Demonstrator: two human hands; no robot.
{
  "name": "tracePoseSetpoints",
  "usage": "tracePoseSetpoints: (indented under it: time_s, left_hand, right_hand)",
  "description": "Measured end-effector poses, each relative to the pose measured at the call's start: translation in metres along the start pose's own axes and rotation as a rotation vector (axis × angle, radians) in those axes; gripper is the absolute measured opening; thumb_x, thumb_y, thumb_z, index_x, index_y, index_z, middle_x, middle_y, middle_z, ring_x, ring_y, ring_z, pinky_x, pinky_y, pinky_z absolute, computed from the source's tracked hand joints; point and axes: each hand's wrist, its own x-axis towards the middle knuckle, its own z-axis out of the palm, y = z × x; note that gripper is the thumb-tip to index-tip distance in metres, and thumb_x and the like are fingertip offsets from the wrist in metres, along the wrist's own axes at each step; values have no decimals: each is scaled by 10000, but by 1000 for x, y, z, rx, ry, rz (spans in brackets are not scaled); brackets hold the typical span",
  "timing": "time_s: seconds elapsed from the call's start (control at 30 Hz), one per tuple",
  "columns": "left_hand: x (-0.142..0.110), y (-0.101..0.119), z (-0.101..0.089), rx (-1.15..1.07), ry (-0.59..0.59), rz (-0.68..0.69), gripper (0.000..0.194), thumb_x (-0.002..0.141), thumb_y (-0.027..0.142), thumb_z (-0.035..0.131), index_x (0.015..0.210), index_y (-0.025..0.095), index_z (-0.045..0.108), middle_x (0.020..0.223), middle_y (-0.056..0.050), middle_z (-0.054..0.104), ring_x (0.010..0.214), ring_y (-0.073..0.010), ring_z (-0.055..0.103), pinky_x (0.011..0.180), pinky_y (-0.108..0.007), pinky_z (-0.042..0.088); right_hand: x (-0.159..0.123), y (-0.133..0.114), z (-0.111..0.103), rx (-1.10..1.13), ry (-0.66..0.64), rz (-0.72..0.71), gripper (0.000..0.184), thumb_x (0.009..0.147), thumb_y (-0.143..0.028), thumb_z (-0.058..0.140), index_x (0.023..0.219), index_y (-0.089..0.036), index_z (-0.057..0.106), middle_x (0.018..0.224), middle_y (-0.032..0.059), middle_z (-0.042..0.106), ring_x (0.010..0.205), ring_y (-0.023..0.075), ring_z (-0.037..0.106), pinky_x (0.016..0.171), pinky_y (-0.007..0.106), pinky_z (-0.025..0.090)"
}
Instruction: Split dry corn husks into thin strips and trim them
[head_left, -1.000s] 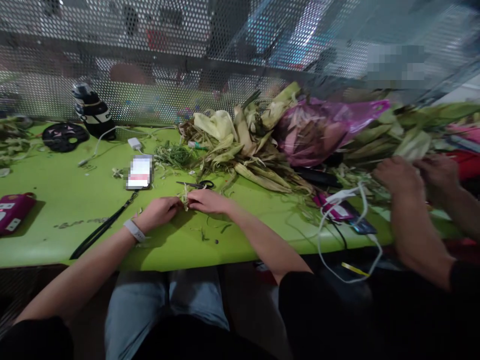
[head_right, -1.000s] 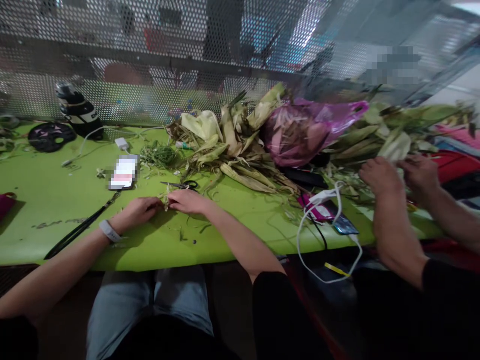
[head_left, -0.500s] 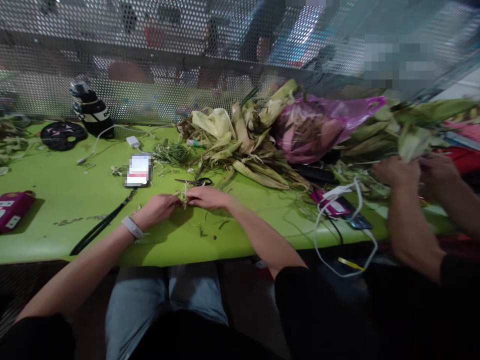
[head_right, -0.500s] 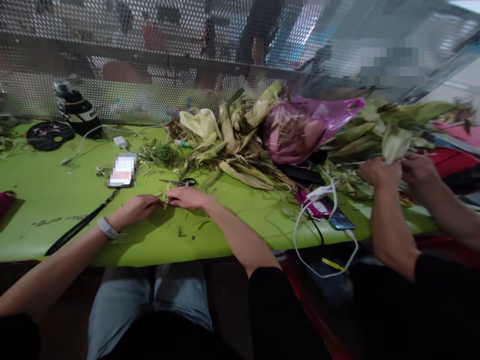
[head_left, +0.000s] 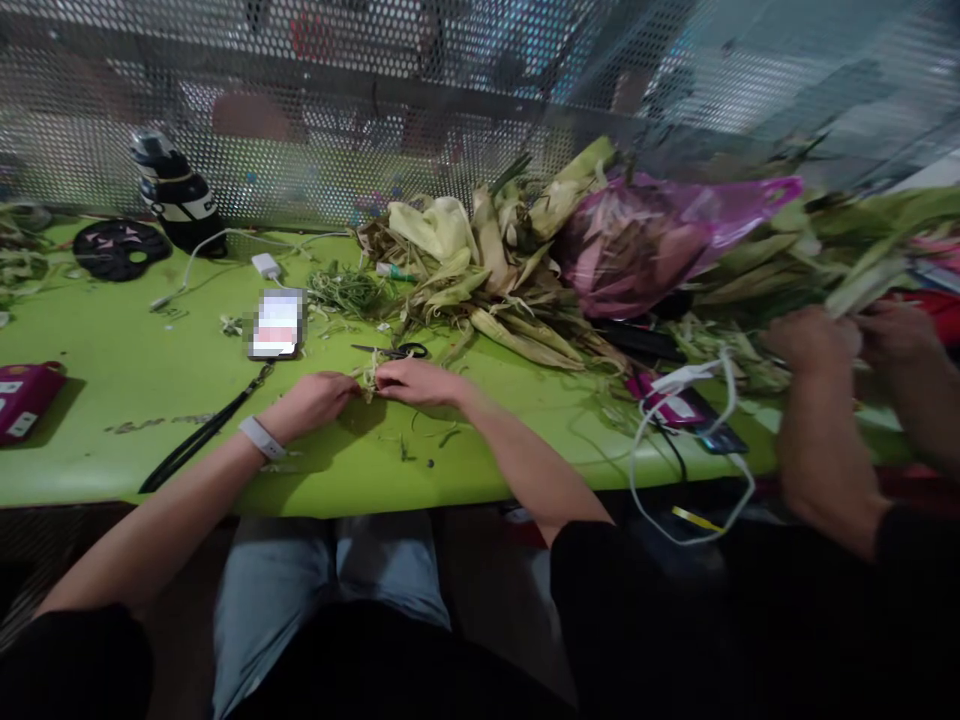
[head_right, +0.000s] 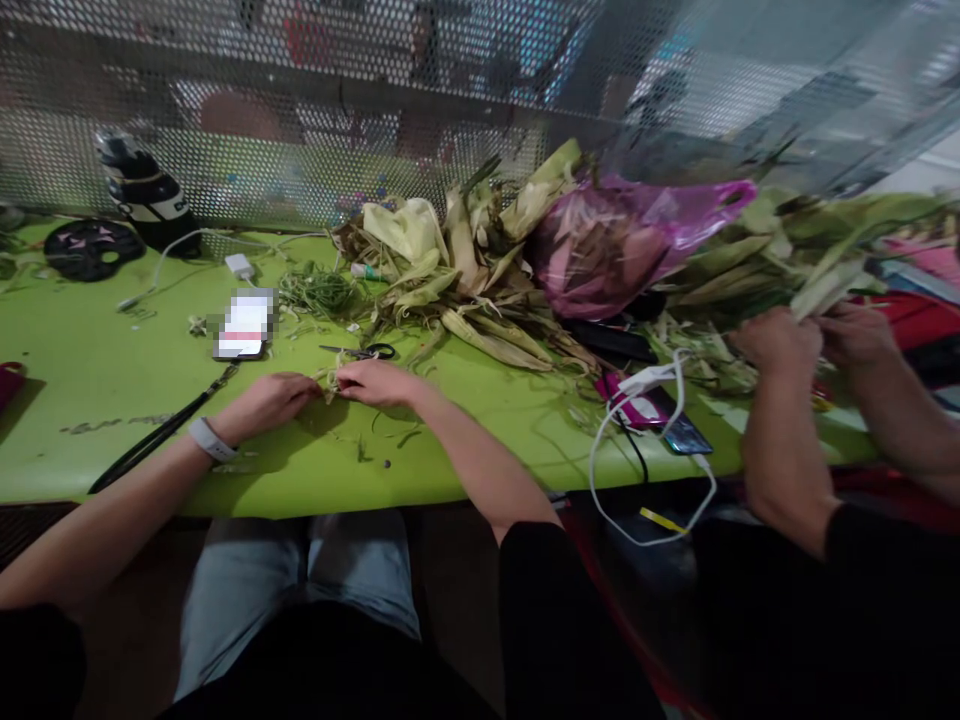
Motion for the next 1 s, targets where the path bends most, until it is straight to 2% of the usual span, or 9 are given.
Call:
tracePoseSetpoints:
  time_s: [0.43,0.63,0.8,1.0]
  left_hand:
    - [0,-3,1,0,-18,5,259,915,140,467,1030,106,697,997,-149,744,882,-245,693,833,-368,530]
    - [-1,-2,0,-14,10,14,242,916,174,476,1000,143,701,967,-115,746,846,-217,683,811,-335,519]
    - [-1,0,-2,3,-43,-17,266,930,164,461,1040,108,696,1002,-143,740,875,-235,674,825,-340,504]
    - [-1,1,-2,-32,-46,-27,263,930,161,466,1036,98,698,997,-150,735,875,-238,666,830,-343,489]
  right_hand:
    - [-3,1,-2,-5,0,17,88,940,-212,555,886,-148,583,915,52,599,796,149,502,697,261,319]
    - [-4,1,-3,-1,-11,41,97,941,-207,553,868,-149,577,927,62,612,805,157,521,687,265,322]
    - [-5,0,-5,18,-26,47,99,942,-208,547,872,-145,578,926,69,620,797,158,524,692,271,332]
    - [-6,3,-5,7,-17,35,104,947,-226,545,884,-151,580,941,72,624,802,159,521,694,272,332]
